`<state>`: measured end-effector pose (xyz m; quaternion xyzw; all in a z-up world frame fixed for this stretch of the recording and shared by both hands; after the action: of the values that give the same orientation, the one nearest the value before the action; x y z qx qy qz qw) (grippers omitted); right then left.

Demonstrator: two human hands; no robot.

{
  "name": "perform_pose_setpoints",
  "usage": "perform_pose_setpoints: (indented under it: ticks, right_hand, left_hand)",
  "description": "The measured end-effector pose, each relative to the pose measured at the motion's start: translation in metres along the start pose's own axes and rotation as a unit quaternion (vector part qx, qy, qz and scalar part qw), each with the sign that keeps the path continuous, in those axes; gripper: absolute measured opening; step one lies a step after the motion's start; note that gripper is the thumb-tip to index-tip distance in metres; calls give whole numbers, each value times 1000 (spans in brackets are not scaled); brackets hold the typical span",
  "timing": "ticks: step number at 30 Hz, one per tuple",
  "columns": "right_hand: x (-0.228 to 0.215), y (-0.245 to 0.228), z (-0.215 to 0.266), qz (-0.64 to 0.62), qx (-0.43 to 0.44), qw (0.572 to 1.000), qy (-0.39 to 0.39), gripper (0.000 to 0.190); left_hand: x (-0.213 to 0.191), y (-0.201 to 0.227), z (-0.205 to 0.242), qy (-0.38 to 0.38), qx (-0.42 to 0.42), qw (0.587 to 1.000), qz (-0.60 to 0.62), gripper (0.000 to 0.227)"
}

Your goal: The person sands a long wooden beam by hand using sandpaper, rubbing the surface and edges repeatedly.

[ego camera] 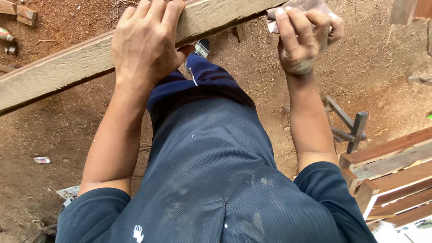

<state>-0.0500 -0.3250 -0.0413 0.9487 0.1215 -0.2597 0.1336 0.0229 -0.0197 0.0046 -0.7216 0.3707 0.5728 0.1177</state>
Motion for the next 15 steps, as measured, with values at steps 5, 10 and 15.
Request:
perform_pose_setpoints:
  ticks: [5, 10, 15]
  right_hand:
    - [3, 7, -8, 13, -41, 999, 4, 15]
    - [4, 5, -19, -3, -30, 999, -24, 13]
    - [1, -44, -45, -48, -102, 991, -69, 13]
  left_hand:
    - [3, -1, 3, 6, -1, 1000, -12, 57]
    - [8, 0, 3, 1, -2, 999, -36, 53]
    - [7, 0, 2, 16, 9, 1000, -26, 53]
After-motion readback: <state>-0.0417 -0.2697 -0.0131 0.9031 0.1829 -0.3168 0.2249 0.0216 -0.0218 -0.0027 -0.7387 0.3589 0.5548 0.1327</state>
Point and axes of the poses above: each hand's wrist, its own z-axis away from the middle knuckle, its own x-axis out of the palm, y = z × x, the point moved 3 cm from there along -z, towards the middle knuckle, and after that the axes turned 9 degrees about y, right-handed, at the moved point
